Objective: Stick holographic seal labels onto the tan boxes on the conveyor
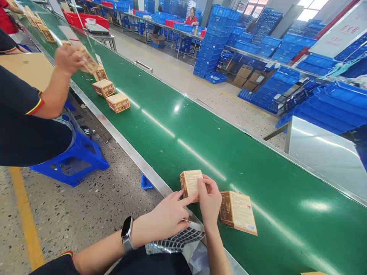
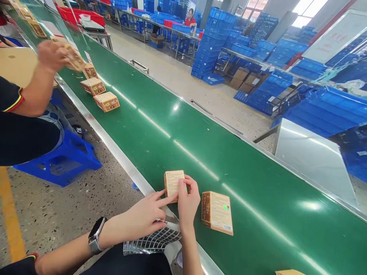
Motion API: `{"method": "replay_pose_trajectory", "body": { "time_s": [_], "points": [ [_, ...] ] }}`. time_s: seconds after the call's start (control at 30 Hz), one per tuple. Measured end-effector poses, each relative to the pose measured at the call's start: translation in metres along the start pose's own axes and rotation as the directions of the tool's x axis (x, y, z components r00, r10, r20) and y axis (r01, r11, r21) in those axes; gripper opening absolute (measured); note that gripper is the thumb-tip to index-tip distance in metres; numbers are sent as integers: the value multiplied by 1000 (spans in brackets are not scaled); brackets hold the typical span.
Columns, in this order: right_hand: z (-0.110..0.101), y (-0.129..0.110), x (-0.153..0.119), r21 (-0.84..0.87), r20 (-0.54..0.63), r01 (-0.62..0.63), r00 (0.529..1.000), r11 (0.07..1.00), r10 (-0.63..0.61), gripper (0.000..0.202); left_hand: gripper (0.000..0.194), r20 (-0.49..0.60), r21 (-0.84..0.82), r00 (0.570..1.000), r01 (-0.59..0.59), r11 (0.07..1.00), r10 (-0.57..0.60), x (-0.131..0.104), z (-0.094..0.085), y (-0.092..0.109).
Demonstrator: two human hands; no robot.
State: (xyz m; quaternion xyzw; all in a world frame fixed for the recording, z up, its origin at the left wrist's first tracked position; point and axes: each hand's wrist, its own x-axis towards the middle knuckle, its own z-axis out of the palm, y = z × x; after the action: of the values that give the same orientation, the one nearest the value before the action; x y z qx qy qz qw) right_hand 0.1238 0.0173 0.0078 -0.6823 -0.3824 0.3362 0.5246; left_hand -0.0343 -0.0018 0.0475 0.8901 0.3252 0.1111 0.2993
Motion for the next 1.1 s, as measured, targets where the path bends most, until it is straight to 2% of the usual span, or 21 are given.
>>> {"method": "replay_pose_trajectory", "body": {
  "time_s": [0.23,0.43,0.53,0.63,0.7,0.77,0.83,0.9,0.93,1.03,1.1],
  "points": [
    [-13,-12,-1,-209,-69,61,995,976,-77,28,18,18,63,998,-64,996,63,1,11,2],
    [-25,-6,18,-266,-149,8,988,964,-49,38,18,72,113,996,-69,991,61,8,14,6],
    [-40,-2,23,-265,-150,18,987,964,-60,39,18,87,101,993,-92,991,83,13,14,5],
    [-63,-3,10,-269,-125,72,986,960,-109,42,14,67,51,993,-101,994,98,14,8,4],
    [-83,-2,-10,-277,-75,163,979,947,-190,41,12,28,-1,996,-90,996,89,12,2,7],
    [-104,1,-33,-252,66,266,964,931,-258,35,12,4,-60,997,-76,995,76,7,-3,12],
    [-122,6,-56,-185,275,295,931,937,-239,33,14,13,-116,997,-74,991,76,0,-4,19],
    [-136,11,-74,-151,435,240,887,959,-153,37,14,37,-166,996,-73,983,81,-8,0,28],
    [-140,13,-81,-155,474,204,874,967,-108,37,13,45,-184,996,-68,981,77,-13,5,33],
    [-146,15,-98,-176,490,140,871,974,-36,29,12,40,-218,997,-51,975,61,-24,22,42],
    [-146,17,-108,-177,448,122,893,977,-31,31,13,-31,-216,997,-70,974,65,-26,31,41]
  ]
}}
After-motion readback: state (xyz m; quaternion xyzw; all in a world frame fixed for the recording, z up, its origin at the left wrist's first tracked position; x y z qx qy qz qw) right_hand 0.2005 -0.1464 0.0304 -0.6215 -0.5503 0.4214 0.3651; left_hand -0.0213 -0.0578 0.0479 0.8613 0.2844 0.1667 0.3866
